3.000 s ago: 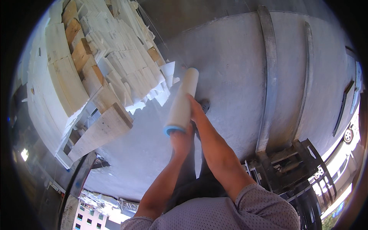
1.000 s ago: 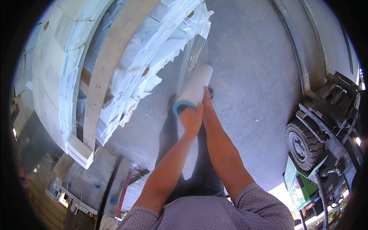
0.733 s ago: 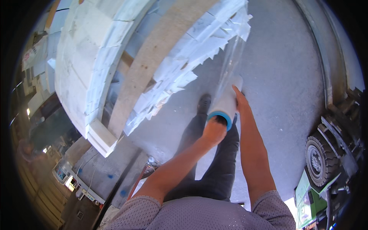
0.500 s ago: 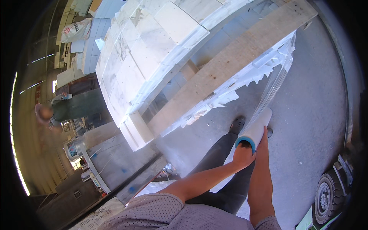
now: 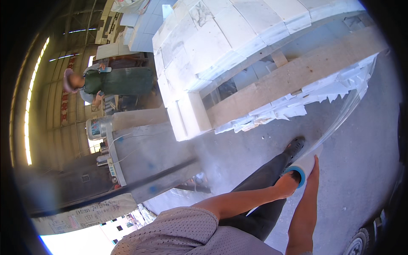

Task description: The person retrieves a roll of stretch wrap, walks to a pallet stacked with white rectangular tiles, and wraps the pallet by circling the roll around the load multiple times. The person tears off the wrap and finishes securing the pallet.

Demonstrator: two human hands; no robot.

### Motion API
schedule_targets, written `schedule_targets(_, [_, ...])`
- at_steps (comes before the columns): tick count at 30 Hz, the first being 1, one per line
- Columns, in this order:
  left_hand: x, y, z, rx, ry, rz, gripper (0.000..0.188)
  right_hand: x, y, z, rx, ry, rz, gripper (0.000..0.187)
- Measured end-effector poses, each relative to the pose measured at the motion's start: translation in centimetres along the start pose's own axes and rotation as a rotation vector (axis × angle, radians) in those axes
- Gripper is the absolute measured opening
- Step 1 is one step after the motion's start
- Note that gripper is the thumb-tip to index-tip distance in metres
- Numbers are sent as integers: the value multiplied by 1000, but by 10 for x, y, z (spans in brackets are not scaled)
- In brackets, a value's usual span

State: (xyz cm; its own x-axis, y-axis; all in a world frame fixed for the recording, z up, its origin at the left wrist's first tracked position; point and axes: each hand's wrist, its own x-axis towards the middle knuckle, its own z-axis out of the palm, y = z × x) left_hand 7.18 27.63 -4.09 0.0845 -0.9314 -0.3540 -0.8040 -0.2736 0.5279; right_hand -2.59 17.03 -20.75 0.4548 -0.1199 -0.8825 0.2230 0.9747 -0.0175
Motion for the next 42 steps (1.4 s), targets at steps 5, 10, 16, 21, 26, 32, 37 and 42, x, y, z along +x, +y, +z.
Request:
schedule_targets(5, [-12, 15, 13, -118, 316, -599, 40, -24, 79, -1, 24, 272, -159, 77])
schedule_targets(10, [-66, -33, -5, -77, 80, -85, 24, -33, 80, 6, -161, 544, -87, 76])
schedule_targets(16, [-93, -47, -26, 53, -125, 235, 19, 1, 109, -17, -49, 395, -38, 77])
schedule_targets(21, [-118, -72, -24, 87, -84, -80, 29, 11, 203, 0, 466, 247, -193, 77])
schedule_targets(26, [-147, -141, -33, 197, -75, -44, 29, -2, 257, 55, 558, 445, -38, 79])
schedule_targets(32, [-173, -207, -73, 164, -224, 472, 26, 9, 240, 89, -57, 534, -226, 87])
schedule_targets(37, [-180, -200, -89, 215, -261, 328, 26, 31, 286, 101, 323, 275, -179, 81])
schedule_targets(42, [-198, -209, -83, -210, -219, -457, 44, 33, 367, 142, 826, 192, -344, 72])
